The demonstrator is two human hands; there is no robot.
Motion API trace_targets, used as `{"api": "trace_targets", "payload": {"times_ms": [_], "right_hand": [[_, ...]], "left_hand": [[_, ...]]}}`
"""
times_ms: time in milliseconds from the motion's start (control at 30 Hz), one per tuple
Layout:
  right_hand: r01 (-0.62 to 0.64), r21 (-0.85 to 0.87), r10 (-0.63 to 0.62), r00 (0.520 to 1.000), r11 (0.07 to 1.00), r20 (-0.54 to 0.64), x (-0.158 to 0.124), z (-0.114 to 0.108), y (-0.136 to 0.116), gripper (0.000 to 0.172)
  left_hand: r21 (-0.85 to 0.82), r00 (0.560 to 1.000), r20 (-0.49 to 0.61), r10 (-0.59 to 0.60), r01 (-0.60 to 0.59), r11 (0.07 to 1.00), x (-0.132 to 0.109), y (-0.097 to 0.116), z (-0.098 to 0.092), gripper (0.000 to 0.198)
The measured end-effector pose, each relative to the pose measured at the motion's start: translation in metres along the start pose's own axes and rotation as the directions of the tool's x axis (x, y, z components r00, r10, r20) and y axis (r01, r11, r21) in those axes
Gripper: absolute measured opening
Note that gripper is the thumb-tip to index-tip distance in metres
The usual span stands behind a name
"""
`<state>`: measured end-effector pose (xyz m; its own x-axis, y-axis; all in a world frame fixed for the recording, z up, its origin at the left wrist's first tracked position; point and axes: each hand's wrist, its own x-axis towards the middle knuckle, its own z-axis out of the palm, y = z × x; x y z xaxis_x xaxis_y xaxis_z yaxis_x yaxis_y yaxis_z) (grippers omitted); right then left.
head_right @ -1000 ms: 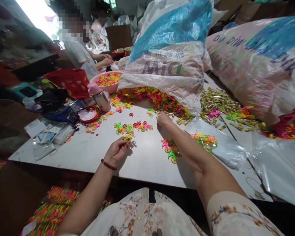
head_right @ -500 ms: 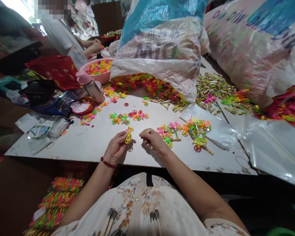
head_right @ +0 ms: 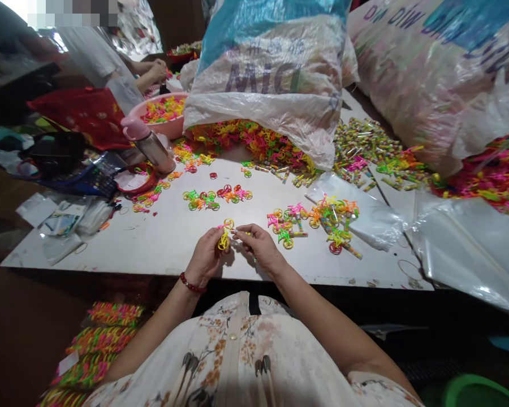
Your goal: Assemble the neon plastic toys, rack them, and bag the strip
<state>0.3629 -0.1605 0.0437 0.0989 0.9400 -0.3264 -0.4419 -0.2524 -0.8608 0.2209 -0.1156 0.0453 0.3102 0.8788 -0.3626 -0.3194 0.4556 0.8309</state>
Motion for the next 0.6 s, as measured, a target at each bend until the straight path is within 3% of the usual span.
{"api": "trace_targets", "payload": {"times_ms": [333,600], "right_hand": [[-0.014,0.029,0.014,1.0,0.999,0.018,-0.0025,-0.0051,0.0067,0.036],[0.022,-0.009,-0.022,0.999,1.0,-0.035,-0.0063,-0.002,0.0062,0.035]], "left_hand": [[0.212,0.996,-0.002,0.087,-0.084,0.974,-0.0035,-0.003,0.0025,0.032],[0.438,0.974,-0.096,0.207,-0.145,0.887,-0.0057,-0.0043,0.0009,0.026]]}}
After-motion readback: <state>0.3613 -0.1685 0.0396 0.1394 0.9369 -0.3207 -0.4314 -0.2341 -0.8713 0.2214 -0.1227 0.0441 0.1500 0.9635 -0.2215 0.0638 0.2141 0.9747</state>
